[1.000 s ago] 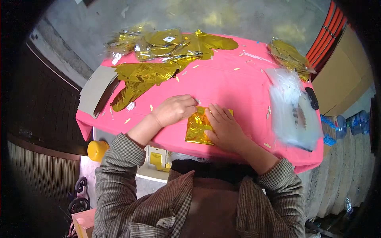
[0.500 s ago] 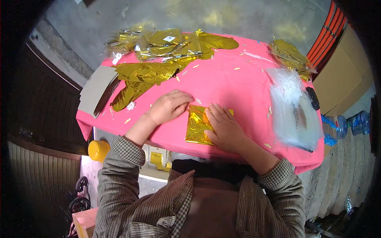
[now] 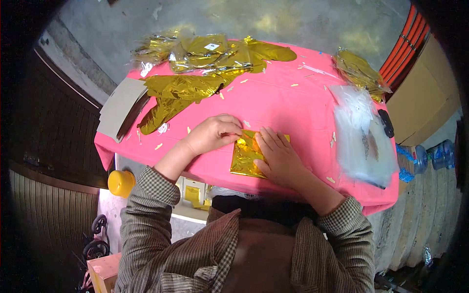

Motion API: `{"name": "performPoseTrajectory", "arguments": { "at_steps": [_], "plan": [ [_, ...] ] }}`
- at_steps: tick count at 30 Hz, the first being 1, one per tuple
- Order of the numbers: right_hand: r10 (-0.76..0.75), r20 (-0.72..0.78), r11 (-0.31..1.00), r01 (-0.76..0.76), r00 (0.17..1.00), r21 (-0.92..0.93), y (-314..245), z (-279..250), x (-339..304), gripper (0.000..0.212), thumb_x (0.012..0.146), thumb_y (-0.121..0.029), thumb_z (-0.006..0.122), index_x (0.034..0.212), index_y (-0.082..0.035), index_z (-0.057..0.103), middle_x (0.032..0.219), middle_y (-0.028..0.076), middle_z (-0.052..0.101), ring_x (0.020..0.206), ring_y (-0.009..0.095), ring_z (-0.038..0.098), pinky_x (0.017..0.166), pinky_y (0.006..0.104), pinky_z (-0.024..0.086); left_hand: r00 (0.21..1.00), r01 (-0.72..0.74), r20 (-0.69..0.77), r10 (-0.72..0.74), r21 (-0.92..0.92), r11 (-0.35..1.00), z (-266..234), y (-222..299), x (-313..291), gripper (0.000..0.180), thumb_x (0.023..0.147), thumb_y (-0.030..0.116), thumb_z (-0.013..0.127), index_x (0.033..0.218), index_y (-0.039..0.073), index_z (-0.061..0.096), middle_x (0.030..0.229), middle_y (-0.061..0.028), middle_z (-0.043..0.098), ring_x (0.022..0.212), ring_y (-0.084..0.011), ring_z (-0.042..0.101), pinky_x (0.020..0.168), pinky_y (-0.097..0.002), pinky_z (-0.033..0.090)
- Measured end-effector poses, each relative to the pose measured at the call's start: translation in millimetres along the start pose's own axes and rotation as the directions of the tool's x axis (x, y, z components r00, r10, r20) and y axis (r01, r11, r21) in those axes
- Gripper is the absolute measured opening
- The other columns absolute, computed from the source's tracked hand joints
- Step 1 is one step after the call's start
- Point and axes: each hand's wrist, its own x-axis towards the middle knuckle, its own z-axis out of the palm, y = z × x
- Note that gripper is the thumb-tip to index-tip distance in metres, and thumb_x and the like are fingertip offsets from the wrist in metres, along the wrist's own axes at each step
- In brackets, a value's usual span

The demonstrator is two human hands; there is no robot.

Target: The person folds and flattens deflated gold mylar balloons by hand on a workbench.

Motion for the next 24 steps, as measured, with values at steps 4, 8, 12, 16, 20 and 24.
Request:
{"name": "performPoseTrajectory", "arguments": {
  "at_steps": [4,8,12,16,20,24],
  "plan": [
    [0.017,0.026,1.000,-0.017,1.000,-0.001,-1,-2,0,0.065,0.085,-0.031,0.052,0.135,0.006,0.033,0.139,0.024,0.034,0.134,0.034,0.029,0.112,0.0451,0.018,1.000,0.010,0.018,-0.010,-0.010,1.000,-1,-1,1,0.011,0.077,0.006,0.068,0.086,0.003,0.065,0.095,-0.0092,0.064,0.090,-0.0268,0.061,0.078,-0.0348,0.051],
    [0.023,0.026,1.000,-0.024,0.999,0.005,-1,-1,0,0.065,0.085,-0.031,0.051,0.135,0.006,0.033,0.140,0.024,0.034,0.134,0.034,0.028,0.112,0.0450,0.018,0.996,-0.080,-0.027,0.086,0.167,0.983,2,2,3,0.011,0.075,0.007,0.069,0.084,0.003,0.063,0.090,-0.0088,0.061,0.084,-0.0276,0.060,0.073,-0.0356,0.051],
    [0.026,0.035,1.000,-0.026,0.999,-0.001,-1,-2,1,0.065,0.085,-0.031,0.051,0.136,0.005,0.032,0.141,0.024,0.033,0.135,0.033,0.027,0.112,0.0450,0.018,0.985,-0.104,-0.100,0.139,0.293,0.951,4,12,3,0.011,0.073,0.008,0.068,0.079,0.004,0.059,0.082,-0.0089,0.056,0.077,-0.0282,0.058,0.067,-0.0374,0.050],
    [0.031,0.038,0.999,-0.030,0.999,-0.014,-2,-4,1,0.065,0.085,-0.031,0.051,0.136,0.005,0.032,0.140,0.024,0.034,0.135,0.033,0.027,0.112,0.0451,0.019,0.978,-0.073,-0.157,0.137,0.356,0.931,17,16,1,0.011,0.073,0.008,0.067,0.076,0.004,0.057,0.078,-0.0094,0.055,0.075,-0.0278,0.057,0.064,-0.0374,0.050],
    [0.013,0.027,1.000,-0.013,1.000,-0.007,-1,-4,2,0.065,0.085,-0.030,0.052,0.135,0.006,0.033,0.139,0.024,0.034,0.134,0.034,0.028,0.112,0.0453,0.019,0.959,0.106,-0.284,0.005,0.372,0.922,33,24,-2,0.014,0.073,0.012,0.068,0.073,0.004,0.056,0.075,-0.0097,0.056,0.073,-0.0277,0.058,0.061,-0.0375,0.049],
    [-0.001,0.004,1.000,0.001,1.000,0.016,0,-1,1,0.064,0.084,-0.029,0.053,0.134,0.006,0.033,0.138,0.025,0.035,0.133,0.035,0.029,0.112,0.0454,0.019,0.945,0.193,-0.322,-0.055,0.413,0.890,41,26,0,0.015,0.075,0.015,0.065,0.067,0.005,0.057,0.072,-0.0090,0.056,0.072,-0.0269,0.059,0.061,-0.0377,0.050]
  ]
}}
